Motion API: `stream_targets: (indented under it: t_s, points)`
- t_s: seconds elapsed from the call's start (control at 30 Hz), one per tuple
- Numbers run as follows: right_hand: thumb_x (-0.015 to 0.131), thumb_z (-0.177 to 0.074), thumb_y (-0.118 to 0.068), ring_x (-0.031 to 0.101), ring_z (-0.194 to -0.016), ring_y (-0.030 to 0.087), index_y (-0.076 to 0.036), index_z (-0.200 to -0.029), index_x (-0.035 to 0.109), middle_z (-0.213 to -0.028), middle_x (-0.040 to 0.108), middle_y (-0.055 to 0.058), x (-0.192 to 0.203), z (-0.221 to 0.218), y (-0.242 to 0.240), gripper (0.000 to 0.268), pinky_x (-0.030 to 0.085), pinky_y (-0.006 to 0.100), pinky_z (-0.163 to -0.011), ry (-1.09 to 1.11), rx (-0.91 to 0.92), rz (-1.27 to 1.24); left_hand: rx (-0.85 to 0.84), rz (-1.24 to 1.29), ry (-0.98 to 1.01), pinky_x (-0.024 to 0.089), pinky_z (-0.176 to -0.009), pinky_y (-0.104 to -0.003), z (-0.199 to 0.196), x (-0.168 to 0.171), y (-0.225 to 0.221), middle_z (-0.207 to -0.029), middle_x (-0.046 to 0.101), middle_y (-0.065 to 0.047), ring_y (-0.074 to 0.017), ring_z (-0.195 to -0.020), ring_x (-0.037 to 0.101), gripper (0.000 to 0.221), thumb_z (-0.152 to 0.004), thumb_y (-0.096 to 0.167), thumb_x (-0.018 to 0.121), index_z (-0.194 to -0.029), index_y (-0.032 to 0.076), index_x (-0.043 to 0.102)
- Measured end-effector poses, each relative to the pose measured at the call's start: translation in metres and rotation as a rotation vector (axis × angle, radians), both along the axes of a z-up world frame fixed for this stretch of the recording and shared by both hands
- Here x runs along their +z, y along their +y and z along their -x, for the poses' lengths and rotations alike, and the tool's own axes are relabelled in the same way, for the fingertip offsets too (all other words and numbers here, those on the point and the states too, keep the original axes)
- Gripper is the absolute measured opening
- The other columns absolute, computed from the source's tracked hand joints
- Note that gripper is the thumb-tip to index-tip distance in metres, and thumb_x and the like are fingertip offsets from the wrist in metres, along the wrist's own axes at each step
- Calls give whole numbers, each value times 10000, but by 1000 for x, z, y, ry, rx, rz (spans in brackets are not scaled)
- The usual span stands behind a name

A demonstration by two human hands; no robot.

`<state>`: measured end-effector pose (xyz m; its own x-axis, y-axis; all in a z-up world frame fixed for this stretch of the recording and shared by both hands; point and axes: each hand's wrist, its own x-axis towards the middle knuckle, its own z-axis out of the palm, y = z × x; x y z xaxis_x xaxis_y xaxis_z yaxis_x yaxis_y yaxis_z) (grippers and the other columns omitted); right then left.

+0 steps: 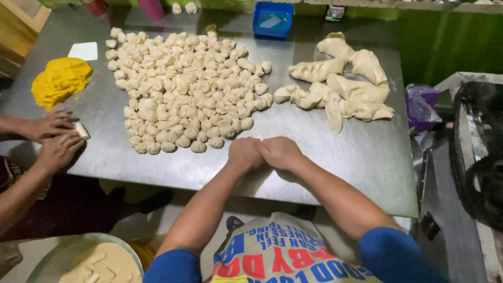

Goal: Forming small dough balls from a large pile of dough on a metal table in a bakery.

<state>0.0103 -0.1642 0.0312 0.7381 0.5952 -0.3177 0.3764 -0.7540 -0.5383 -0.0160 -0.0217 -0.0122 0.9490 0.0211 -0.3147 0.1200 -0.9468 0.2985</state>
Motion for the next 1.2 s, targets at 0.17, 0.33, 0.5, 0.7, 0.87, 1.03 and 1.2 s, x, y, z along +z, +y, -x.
stream_targets:
  t_s: [0.17, 0.33, 0.5, 0.7, 0.87, 1.03, 1.2]
  points:
    - [619, -978, -191, 632, -761, 277, -37, -867, 744, -780, 702, 117, 24, 14, -7, 227, 545, 445, -781, 20, 285, -939, 109, 4, -1, 587, -814, -553, -33, -37, 27, -937, 777, -172, -411, -978, 753, 398, -846, 332, 524, -994, 77, 792]
    - [603, -960, -195, 390, -1247, 460, 110, -1398, 429, -1361, 373, 256, -2, -82, -33, 561, 263, 597, -1153, -1366, -162, -1122, 221, 287, 81, 466, -1069, -609, -2, 69, -23, -1261, 663, -339, -490, -1261, 609, 826, -889, 636, 598, -1345, -52, 560]
    - [600, -1029, -433, 657, -1181, 414, -132, -1409, 632, -1163, 747, 188, -21, -30, -47, 486, 504, 534, -1023, 60, 28, -515, 252, 554, -41, 409, -1155, -617, 7, 78, -46, -1408, 502, -418, -538, -1353, 488, 834, -902, 38, 591, -1600, -78, 150]
    - [562, -1047, -133, 715, -999, 299, -74, -1098, 723, -1009, 705, 82, -75, -42, -40, 179, 568, 393, -907, -182, 96, -730, 383, 309, -1, 571, -924, -503, 2, -26, -39, -1038, 748, -197, -410, -1073, 714, 430, -871, 259, 694, -1239, 36, 698]
    - [249, -1087, -566, 693, -1046, 454, -18, -1040, 720, -994, 737, 245, -9, -42, -37, 724, 511, 573, -933, -42, 244, -119, 303, 70, -59, 602, -746, -475, -8, -26, -56, -768, 745, -132, -380, -823, 758, 284, -862, 319, 678, -925, 61, 778]
    - [416, -1055, -140, 659, -915, 552, 120, -1099, 666, -994, 700, 387, -42, -39, -45, 363, 540, 615, -857, 209, 993, -813, 287, -99, 112, 589, -845, -518, -34, -41, -3, -947, 781, -164, -390, -1004, 754, 303, -878, 254, 626, -1018, 44, 792]
    - [564, -988, -165, 372, -1471, 395, 36, -1495, 440, -1527, 415, 210, 29, -119, 12, 560, 278, 491, -1255, -1270, -145, -1155, 294, 425, 140, 406, -1163, -577, -1, 97, 0, -1402, 593, -341, -476, -1371, 536, 804, -911, 557, 652, -1413, -57, 522]
